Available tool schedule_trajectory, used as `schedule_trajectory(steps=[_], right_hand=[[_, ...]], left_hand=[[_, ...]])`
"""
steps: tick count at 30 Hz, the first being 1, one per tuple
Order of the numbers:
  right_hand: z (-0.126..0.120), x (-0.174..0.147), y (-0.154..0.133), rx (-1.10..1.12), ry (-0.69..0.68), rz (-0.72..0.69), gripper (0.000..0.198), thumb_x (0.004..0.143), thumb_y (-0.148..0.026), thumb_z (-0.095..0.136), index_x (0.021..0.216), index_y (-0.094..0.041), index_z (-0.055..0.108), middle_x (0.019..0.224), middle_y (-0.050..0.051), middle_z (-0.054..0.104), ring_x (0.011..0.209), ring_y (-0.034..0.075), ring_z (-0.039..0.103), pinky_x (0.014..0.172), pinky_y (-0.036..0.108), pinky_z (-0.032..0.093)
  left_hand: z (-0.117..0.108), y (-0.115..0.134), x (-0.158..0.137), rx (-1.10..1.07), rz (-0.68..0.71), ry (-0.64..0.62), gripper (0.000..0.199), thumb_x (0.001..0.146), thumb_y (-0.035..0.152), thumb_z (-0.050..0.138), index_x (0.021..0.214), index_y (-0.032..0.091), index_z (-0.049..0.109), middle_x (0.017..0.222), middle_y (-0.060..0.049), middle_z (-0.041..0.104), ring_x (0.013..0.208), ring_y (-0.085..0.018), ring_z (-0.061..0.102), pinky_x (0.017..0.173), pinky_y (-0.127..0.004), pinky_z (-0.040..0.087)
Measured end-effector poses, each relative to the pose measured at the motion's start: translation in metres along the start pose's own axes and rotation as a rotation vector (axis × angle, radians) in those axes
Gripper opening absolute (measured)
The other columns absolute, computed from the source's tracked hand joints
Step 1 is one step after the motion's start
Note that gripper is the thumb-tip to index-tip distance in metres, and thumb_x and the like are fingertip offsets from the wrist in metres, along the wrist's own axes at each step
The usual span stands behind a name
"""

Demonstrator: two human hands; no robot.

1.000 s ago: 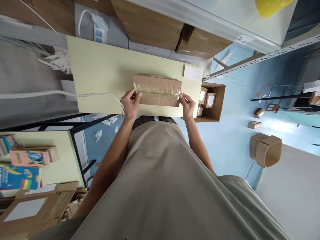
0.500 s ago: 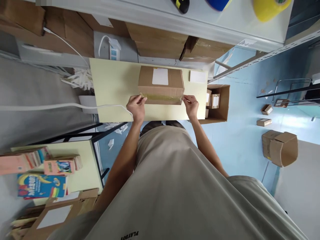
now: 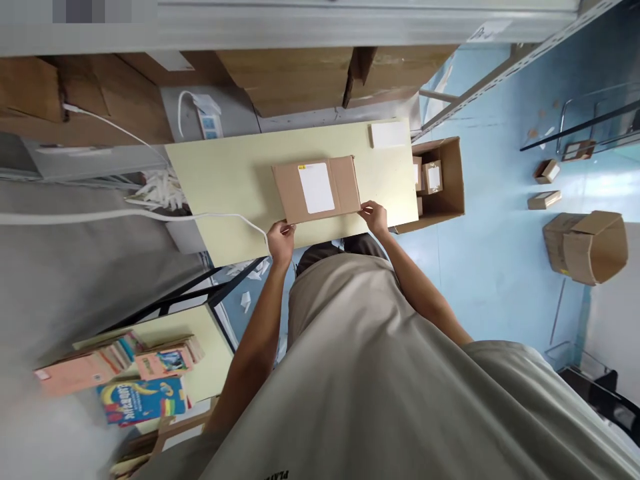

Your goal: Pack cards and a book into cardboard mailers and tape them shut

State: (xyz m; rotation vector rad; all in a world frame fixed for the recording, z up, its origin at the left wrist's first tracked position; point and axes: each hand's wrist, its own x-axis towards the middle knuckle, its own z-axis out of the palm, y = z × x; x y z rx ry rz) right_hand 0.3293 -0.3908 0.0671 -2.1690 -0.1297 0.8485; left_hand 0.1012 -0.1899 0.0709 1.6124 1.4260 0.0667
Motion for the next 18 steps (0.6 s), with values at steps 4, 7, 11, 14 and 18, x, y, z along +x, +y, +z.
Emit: schedule_trajectory(steps=[4, 7, 11, 14, 18], right_hand=[[-0.006, 0.005, 0.006, 0.051, -0.057, 0.012, 0.011, 0.090, -0.012, 0.075, 0.089, -0.022, 0.072, 0.096, 0.006, 0.085, 0.102, 0.026, 0.086, 0.090, 0.036, 0.068], [-0.011, 0.011, 0.008, 0.007, -0.121, -0.031, 0.012, 0.090, -0.011, 0.076, 0.086, -0.022, 0.074, 0.098, 0.007, 0.086, 0.099, 0.025, 0.086, 0.089, 0.035, 0.067], [-0.018, 0.027, 0.008, -0.140, -0.264, -0.169, 0.013, 0.093, -0.011, 0.078, 0.085, -0.022, 0.077, 0.106, 0.008, 0.088, 0.097, 0.024, 0.084, 0.094, 0.034, 0.066], [-0.026, 0.042, 0.009, -0.253, -0.384, -0.260, 0.016, 0.095, -0.006, 0.074, 0.093, -0.021, 0.081, 0.112, 0.010, 0.087, 0.099, 0.024, 0.084, 0.096, 0.035, 0.066], [-0.054, 0.079, 0.015, -0.241, -0.365, -0.340, 0.021, 0.100, -0.008, 0.071, 0.112, -0.021, 0.083, 0.124, 0.012, 0.084, 0.103, 0.025, 0.084, 0.098, 0.039, 0.068]], left_hand=[[-0.006, -0.003, 0.003, 0.034, 0.023, -0.042, 0.022, 0.095, 0.011, 0.068, 0.114, 0.017, 0.077, 0.127, -0.014, 0.086, 0.119, -0.025, 0.082, 0.109, -0.037, 0.065], [-0.007, 0.000, -0.001, 0.078, 0.021, -0.025, 0.026, 0.097, 0.012, 0.064, 0.118, 0.018, 0.077, 0.130, -0.015, 0.085, 0.124, -0.027, 0.081, 0.109, -0.038, 0.066], [-0.002, 0.014, -0.007, 0.130, 0.008, 0.109, 0.041, 0.097, 0.008, 0.055, 0.131, 0.018, 0.074, 0.137, -0.017, 0.082, 0.128, -0.027, 0.080, 0.109, -0.038, 0.066], [0.005, 0.035, -0.010, 0.166, 0.048, 0.310, 0.052, 0.097, 0.006, 0.050, 0.144, 0.017, 0.069, 0.149, -0.020, 0.075, 0.138, -0.026, 0.076, 0.116, -0.041, 0.063], [0.033, 0.086, -0.012, 0.232, 0.198, 0.517, 0.048, 0.101, 0.011, 0.054, 0.146, 0.017, 0.068, 0.155, -0.019, 0.072, 0.150, -0.028, 0.067, 0.128, -0.046, 0.055]])
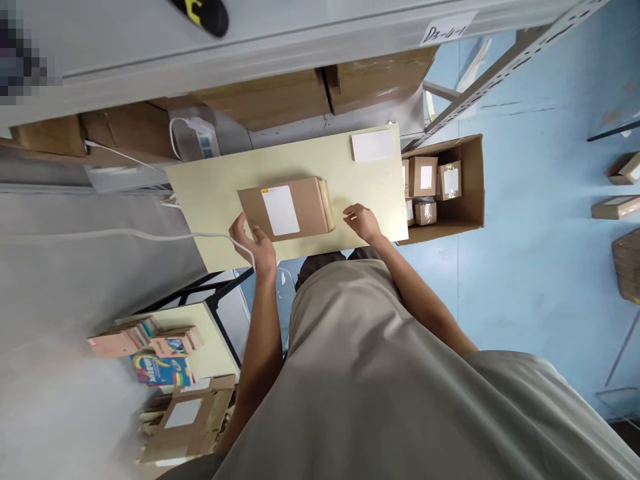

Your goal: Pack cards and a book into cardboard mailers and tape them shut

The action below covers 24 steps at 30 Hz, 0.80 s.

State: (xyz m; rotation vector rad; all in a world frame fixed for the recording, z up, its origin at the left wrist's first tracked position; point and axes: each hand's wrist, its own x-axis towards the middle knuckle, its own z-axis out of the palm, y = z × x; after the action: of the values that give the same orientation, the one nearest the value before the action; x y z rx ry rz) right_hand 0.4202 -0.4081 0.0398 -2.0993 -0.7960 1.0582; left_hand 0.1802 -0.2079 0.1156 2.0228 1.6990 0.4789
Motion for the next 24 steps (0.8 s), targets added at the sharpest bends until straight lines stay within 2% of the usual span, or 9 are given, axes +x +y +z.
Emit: schedule_trajectory(steps=[3, 5, 7, 11, 14, 16, 18, 21, 24], right_hand=[[-0.039, 0.026, 0.030, 0.070, 0.159, -0.012, 0.017, 0.105, -0.022, 0.073, 0.120, -0.021, 0.081, 0.125, 0.014, 0.082, 0.108, 0.028, 0.082, 0.099, 0.042, 0.069], [-0.064, 0.049, 0.052, 0.114, 0.282, 0.003, 0.019, 0.109, -0.031, 0.072, 0.122, -0.021, 0.080, 0.127, 0.015, 0.081, 0.112, 0.029, 0.081, 0.101, 0.044, 0.070], [-0.084, 0.074, 0.072, 0.159, 0.384, 0.024, 0.028, 0.112, -0.043, 0.068, 0.126, -0.021, 0.078, 0.131, 0.018, 0.078, 0.116, 0.030, 0.079, 0.104, 0.047, 0.069], [-0.101, 0.121, 0.100, 0.254, 0.485, 0.057, 0.050, 0.114, -0.063, 0.062, 0.138, -0.020, 0.074, 0.139, 0.022, 0.071, 0.129, 0.034, 0.074, 0.112, 0.057, 0.065], [-0.100, 0.144, 0.109, 0.280, 0.503, 0.086, 0.053, 0.112, -0.065, 0.065, 0.139, -0.021, 0.074, 0.138, 0.021, 0.070, 0.125, 0.032, 0.072, 0.112, 0.056, 0.064], [-0.097, 0.153, 0.112, 0.266, 0.500, 0.106, 0.051, 0.112, -0.063, 0.067, 0.137, -0.020, 0.075, 0.136, 0.019, 0.069, 0.121, 0.029, 0.073, 0.112, 0.053, 0.064], [-0.094, 0.157, 0.112, 0.250, 0.496, 0.120, 0.051, 0.113, -0.062, 0.066, 0.138, -0.018, 0.075, 0.134, 0.018, 0.068, 0.122, 0.030, 0.072, 0.116, 0.053, 0.061], [-0.092, 0.156, 0.110, 0.248, 0.502, 0.133, 0.054, 0.115, -0.063, 0.063, 0.142, -0.018, 0.074, 0.133, 0.018, 0.066, 0.128, 0.031, 0.071, 0.121, 0.053, 0.057], [-0.092, 0.151, 0.104, 0.254, 0.508, 0.154, 0.054, 0.117, -0.061, 0.059, 0.144, -0.017, 0.074, 0.136, 0.019, 0.065, 0.125, 0.030, 0.071, 0.120, 0.052, 0.058]], left_hand=[[0.034, 0.055, -0.009, -0.069, 0.137, -0.034, 0.042, 0.111, 0.023, 0.054, 0.151, 0.021, 0.066, 0.153, -0.016, 0.075, 0.151, -0.027, 0.068, 0.132, -0.045, 0.052], [0.072, 0.090, -0.017, -0.163, 0.202, -0.171, 0.047, 0.119, 0.038, 0.053, 0.164, 0.025, 0.059, 0.149, -0.012, 0.079, 0.152, -0.026, 0.069, 0.134, -0.045, 0.049], [0.122, 0.116, -0.023, -0.279, 0.222, -0.326, 0.059, 0.119, 0.052, 0.056, 0.173, 0.028, 0.050, 0.152, -0.012, 0.079, 0.150, -0.027, 0.070, 0.134, -0.045, 0.050], [0.227, 0.141, -0.016, -0.394, 0.118, -0.501, 0.066, 0.112, 0.061, 0.069, 0.166, 0.025, 0.057, 0.164, -0.020, 0.069, 0.150, -0.034, 0.070, 0.122, -0.048, 0.061], [0.283, 0.143, 0.000, -0.359, 0.027, -0.517, 0.057, 0.108, 0.058, 0.077, 0.151, 0.022, 0.068, 0.156, -0.022, 0.072, 0.141, -0.035, 0.075, 0.123, -0.049, 0.060], [0.303, 0.144, 0.008, -0.356, 0.016, -0.494, 0.047, 0.108, 0.053, 0.079, 0.143, 0.022, 0.072, 0.148, -0.020, 0.073, 0.134, -0.032, 0.078, 0.125, -0.047, 0.058], [0.311, 0.145, 0.012, -0.356, 0.010, -0.464, 0.038, 0.109, 0.047, 0.078, 0.138, 0.022, 0.074, 0.141, -0.018, 0.074, 0.129, -0.030, 0.079, 0.124, -0.045, 0.058], [0.312, 0.150, 0.012, -0.340, 0.014, -0.435, 0.033, 0.109, 0.044, 0.078, 0.134, 0.022, 0.075, 0.135, -0.017, 0.073, 0.124, -0.029, 0.079, 0.124, -0.045, 0.057], [0.308, 0.154, 0.009, -0.349, 0.059, -0.430, 0.040, 0.108, 0.049, 0.078, 0.138, 0.023, 0.074, 0.133, -0.016, 0.072, 0.126, -0.030, 0.077, 0.126, -0.047, 0.055]])
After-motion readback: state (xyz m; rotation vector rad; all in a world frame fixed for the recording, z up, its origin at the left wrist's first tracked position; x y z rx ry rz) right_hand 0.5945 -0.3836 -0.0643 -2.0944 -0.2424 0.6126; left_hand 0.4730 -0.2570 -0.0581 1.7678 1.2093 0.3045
